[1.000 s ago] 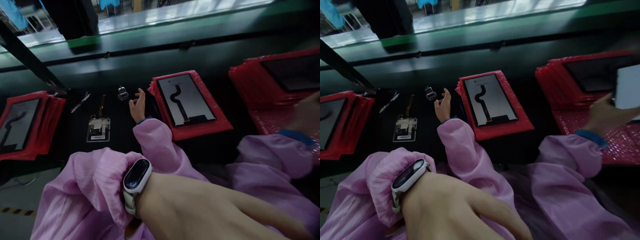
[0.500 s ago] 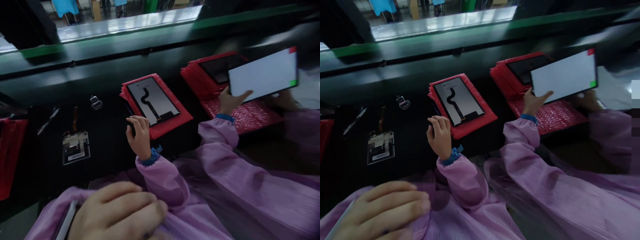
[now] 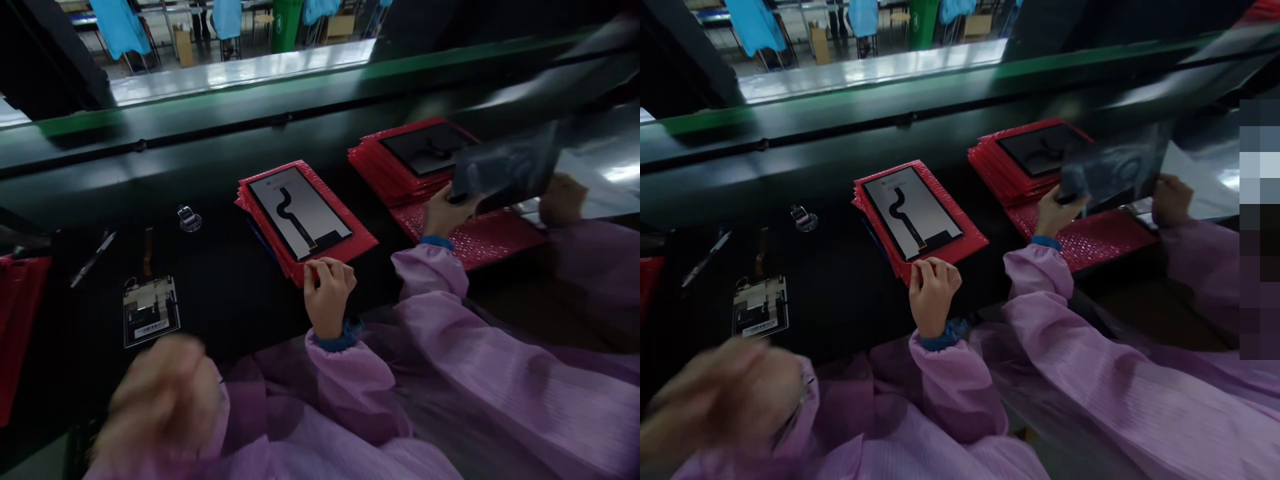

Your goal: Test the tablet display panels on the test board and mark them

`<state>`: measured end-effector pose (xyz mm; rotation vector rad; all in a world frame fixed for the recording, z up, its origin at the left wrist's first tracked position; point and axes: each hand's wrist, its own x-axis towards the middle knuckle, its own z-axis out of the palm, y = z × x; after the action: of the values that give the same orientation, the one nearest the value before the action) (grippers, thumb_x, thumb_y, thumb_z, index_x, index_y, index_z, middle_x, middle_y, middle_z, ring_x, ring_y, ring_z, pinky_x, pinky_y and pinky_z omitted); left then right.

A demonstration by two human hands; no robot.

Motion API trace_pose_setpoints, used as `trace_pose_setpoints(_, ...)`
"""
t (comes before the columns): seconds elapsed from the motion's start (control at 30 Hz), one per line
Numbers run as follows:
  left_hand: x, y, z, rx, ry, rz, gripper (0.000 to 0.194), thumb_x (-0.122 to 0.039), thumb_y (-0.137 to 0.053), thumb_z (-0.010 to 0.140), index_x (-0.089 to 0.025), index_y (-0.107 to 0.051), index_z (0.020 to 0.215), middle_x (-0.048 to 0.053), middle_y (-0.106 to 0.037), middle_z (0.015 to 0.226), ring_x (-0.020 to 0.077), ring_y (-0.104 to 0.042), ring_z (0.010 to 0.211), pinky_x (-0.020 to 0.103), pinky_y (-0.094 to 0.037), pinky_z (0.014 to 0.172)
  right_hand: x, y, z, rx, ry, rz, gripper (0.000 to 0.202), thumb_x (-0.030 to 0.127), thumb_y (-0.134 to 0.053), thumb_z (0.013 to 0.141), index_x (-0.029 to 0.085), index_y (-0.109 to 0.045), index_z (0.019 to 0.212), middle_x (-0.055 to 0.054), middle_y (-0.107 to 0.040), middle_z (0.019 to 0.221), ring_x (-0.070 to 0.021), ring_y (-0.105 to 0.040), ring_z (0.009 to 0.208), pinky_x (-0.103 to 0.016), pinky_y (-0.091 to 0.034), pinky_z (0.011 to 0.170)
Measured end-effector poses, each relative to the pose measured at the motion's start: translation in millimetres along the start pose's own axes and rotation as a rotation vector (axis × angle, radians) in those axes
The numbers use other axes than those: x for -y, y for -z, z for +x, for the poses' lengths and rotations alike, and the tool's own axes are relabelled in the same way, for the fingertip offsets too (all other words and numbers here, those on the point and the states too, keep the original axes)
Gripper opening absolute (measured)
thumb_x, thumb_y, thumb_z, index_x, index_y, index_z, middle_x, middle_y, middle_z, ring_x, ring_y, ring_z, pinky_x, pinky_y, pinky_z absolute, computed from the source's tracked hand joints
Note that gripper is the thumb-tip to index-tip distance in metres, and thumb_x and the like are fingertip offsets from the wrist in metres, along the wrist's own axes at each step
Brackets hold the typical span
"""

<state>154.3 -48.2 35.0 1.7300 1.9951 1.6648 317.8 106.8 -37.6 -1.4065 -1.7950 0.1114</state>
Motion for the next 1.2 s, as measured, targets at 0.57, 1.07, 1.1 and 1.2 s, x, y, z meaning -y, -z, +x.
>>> trace_pose_setpoints(0.57,34,-13.0,10,-0.021,1.09,-0.655,0.065,-0.045,-0.089,0.068,-0.023,-0.064,0.124,0.003,-0.074,0.114,0.0238,-0.071,0.105,0.03,-0.057,0.088,58,63,-39,0.321,0.502,0.334,0.026,0.038,-0.062,0.099,0.02,-0.064,0.118,-0.01,-0.064,0.119,-0.0237,-0.052,0.117,-0.041,-0.045,0.106)
trace_pose_setpoints(1.07,65,1.1,-16,-0.013,0.62,0.076,0.074,-0.044,-0.063,0.094,-0.018,-0.033,0.157,0.016,-0.035,0.164,0.0297,-0.032,0.154,0.045,-0.024,0.128,26,20,-54,0.829,0.508,0.117,0.137,0.065,-0.081,0.074,0.019,0.01,0.165,-0.022,-0.02,0.168,-0.0373,-0.019,0.159,-0.061,-0.033,0.125)
trace_pose_setpoints(1.1,62,3.0,-15,-0.002,0.552,0.142,0.069,-0.042,-0.061,0.095,-0.019,-0.038,0.155,0.016,-0.039,0.162,0.0303,-0.034,0.152,0.047,-0.025,0.127,25,21,-51,0.855,0.512,0.119,0.134,0.066,-0.08,0.075,0.019,0.006,0.166,-0.022,-0.019,0.168,-0.0381,-0.018,0.159,-0.062,-0.033,0.124)
trace_pose_setpoints(1.2,56,22.9,-7,-0.011,0.333,0.355,0.045,-0.037,-0.059,0.097,-0.021,-0.057,0.139,0.016,-0.059,0.141,0.0326,-0.049,0.138,0.052,-0.034,0.12,23,28,-39,0.936,0.528,0.135,0.116,0.068,-0.072,0.081,0.017,-0.01,0.166,-0.022,-0.024,0.167,-0.0385,-0.023,0.157,-0.062,-0.037,0.122)
